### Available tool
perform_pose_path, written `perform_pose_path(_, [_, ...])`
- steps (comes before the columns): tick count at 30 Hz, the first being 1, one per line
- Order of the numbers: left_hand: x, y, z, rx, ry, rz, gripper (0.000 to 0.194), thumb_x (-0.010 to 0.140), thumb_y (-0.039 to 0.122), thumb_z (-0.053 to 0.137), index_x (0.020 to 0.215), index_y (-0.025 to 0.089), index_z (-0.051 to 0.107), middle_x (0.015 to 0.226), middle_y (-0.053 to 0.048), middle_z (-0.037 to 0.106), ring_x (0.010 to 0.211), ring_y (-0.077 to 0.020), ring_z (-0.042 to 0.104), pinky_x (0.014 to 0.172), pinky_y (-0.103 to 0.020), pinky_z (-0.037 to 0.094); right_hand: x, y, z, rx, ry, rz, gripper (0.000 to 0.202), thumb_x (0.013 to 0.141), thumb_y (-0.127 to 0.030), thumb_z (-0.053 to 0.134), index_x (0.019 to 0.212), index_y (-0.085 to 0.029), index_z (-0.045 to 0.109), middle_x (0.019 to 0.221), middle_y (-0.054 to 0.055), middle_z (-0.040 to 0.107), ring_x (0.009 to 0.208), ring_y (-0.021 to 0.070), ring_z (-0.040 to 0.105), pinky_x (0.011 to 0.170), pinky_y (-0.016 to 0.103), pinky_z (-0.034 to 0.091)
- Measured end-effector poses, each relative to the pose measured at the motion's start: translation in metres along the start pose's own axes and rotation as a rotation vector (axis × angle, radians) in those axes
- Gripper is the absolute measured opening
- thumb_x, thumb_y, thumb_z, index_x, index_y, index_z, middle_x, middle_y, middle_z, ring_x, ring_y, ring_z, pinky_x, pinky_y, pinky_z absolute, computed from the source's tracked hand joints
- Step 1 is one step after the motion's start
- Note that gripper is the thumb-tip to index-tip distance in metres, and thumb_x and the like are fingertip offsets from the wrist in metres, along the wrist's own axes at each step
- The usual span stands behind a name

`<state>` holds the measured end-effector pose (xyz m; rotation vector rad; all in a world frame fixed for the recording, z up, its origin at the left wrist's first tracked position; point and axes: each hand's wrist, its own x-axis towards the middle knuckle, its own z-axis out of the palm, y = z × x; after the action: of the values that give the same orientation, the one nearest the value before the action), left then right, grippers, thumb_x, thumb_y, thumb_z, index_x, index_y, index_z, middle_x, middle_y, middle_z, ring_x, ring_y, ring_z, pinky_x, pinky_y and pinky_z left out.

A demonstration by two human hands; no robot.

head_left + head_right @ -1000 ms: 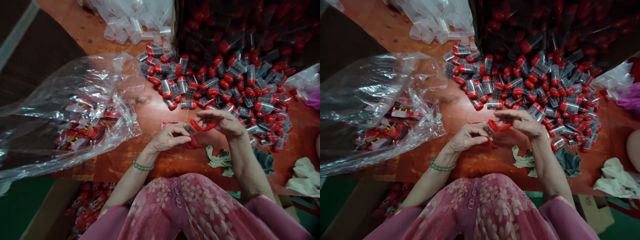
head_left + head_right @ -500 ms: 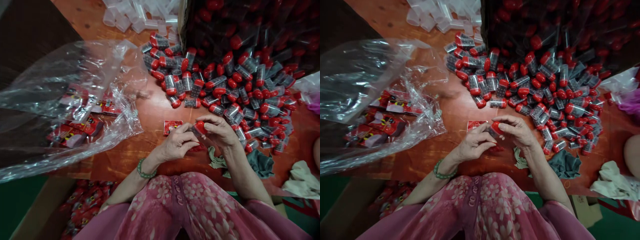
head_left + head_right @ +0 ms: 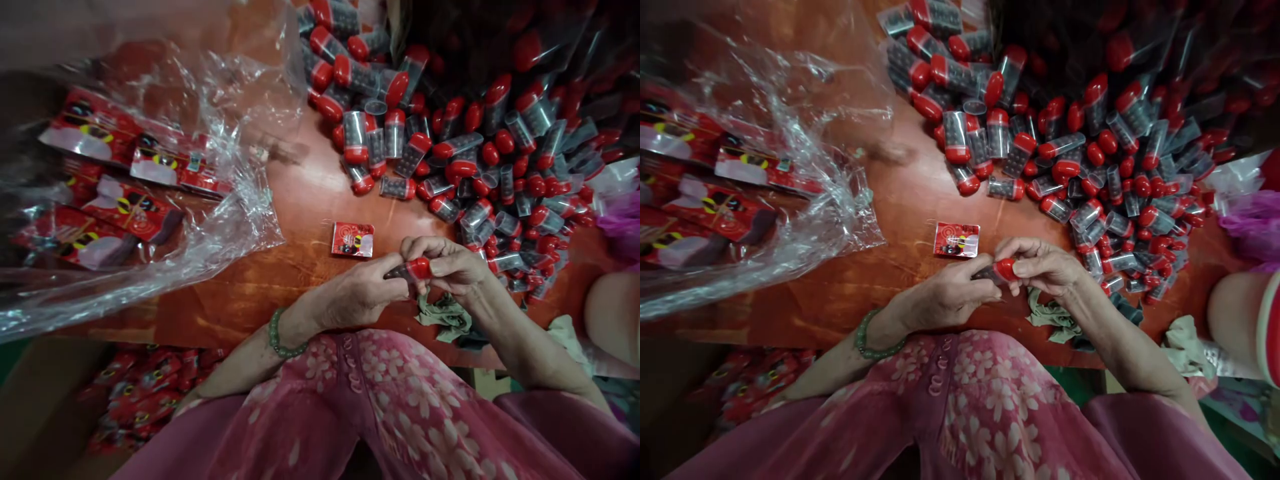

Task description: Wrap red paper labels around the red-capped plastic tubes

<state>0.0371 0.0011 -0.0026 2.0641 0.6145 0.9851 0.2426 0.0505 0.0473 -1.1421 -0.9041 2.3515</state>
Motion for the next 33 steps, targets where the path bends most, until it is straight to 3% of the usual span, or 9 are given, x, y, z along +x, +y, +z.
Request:
perform_pose_path(5, [-0.001,-0.004,0.004,0.018,-0.008,0.018,0.024,0.091,0.004,0.044,0.090,0.016,0.064,0.094,-0.007,0.055,0.076,-0.0126,0.051,0.068,-0.022,0.048,-0.004,0.001,-0.003,-0.088,0.078,0.004,0.031,0.060,-0.040,0.092,0.078,-0.021,0.077,0.084,0.000,0.067,0.051,0.0119,0.064,0.047,0.028,0.056])
perform_pose_path(7, [0.000,-0.008,0.007,0.020,0.019,0.016,0.022,0.093,0.006,0.044,0.090,0.015,0.064,0.096,-0.008,0.056,0.079,-0.0132,0.053,0.070,-0.023,0.049,-0.009,0.003,0.000,-0.205,0.145,-0.061,0.030,0.067,-0.042,0.088,0.086,-0.022,0.077,0.089,0.001,0.068,0.055,0.0122,0.064,0.051,0.029,0.057])
perform_pose_path(10, [0.003,-0.013,0.012,-0.029,0.103,0.013,0.018,0.097,0.013,0.048,0.090,0.013,0.065,0.100,-0.012,0.059,0.088,-0.0154,0.058,0.077,-0.026,0.052,-0.019,0.008,0.012,-0.616,0.340,-0.266,0.023,0.089,-0.039,0.069,0.105,-0.024,0.076,0.094,0.004,0.068,0.073,0.0150,0.067,0.067,0.032,0.059])
perform_pose_path(12, [0.005,-0.014,0.016,-0.087,0.138,0.007,0.019,0.098,0.018,0.051,0.086,0.012,0.065,0.096,-0.011,0.059,0.088,-0.0157,0.058,0.077,-0.026,0.052,-0.024,0.013,0.021,-0.956,0.437,-0.421,0.027,0.097,-0.036,0.059,0.116,-0.024,0.072,0.093,0.005,0.068,0.083,0.0177,0.066,0.076,0.034,0.056])
perform_pose_path(16, [0.006,-0.011,0.018,-0.221,0.140,-0.032,0.019,0.096,0.018,0.055,0.081,0.012,0.065,0.084,-0.006,0.056,0.080,-0.0145,0.055,0.073,-0.025,0.050,-0.029,0.022,0.029,-1.332,0.426,-0.540,0.046,0.098,-0.038,0.055,0.141,-0.022,0.055,0.099,0.008,0.066,0.089,0.0215,0.063,0.079,0.037,0.055])
perform_pose_path(20, [0.006,-0.008,0.016,-0.258,0.149,-0.059,0.018,0.096,0.016,0.054,0.083,0.013,0.065,0.087,-0.005,0.056,0.083,-0.0143,0.055,0.076,-0.025,0.049,-0.028,0.031,0.030,-1.465,0.498,-0.510,0.050,0.102,-0.040,0.046,0.148,-0.020,0.043,0.113,0.013,0.066,0.103,0.0253,0.064,0.090,0.042,0.055])
perform_pose_path(23, [0.006,-0.006,0.018,-0.240,0.171,-0.062,0.024,0.098,0.019,0.051,0.079,0.013,0.064,0.083,-0.004,0.053,0.078,-0.0133,0.052,0.073,-0.025,0.048,-0.026,0.035,0.030,-1.583,0.576,-0.502,0.047,0.104,-0.039,0.039,0.145,-0.017,0.044,0.107,0.014,0.066,0.097,0.0263,0.066,0.081,0.040,0.057])
perform_pose_path(28, [0.006,-0.003,0.026,-0.235,0.212,-0.081,0.022,0.099,0.019,0.050,0.084,0.012,0.065,0.084,-0.004,0.052,0.079,-0.0142,0.054,0.073,-0.025,0.051,-0.024,0.035,0.028,-1.723,0.531,-0.535,0.040,0.104,-0.037,0.037,0.136,-0.015,0.047,0.098,0.013,0.068,0.085,0.0249,0.068,0.065,0.034,0.056])
perform_pose_path(33, [0.007,-0.004,0.027,-0.200,0.205,-0.066,0.022,0.098,0.014,0.049,0.084,0.013,0.065,0.084,-0.004,0.055,0.079,-0.0134,0.054,0.073,-0.024,0.051,-0.019,0.037,0.024,-1.679,0.543,-0.592,0.034,0.104,-0.035,0.041,0.132,-0.018,0.049,0.100,0.011,0.070,0.090,0.0232,0.069,0.074,0.034,0.058])
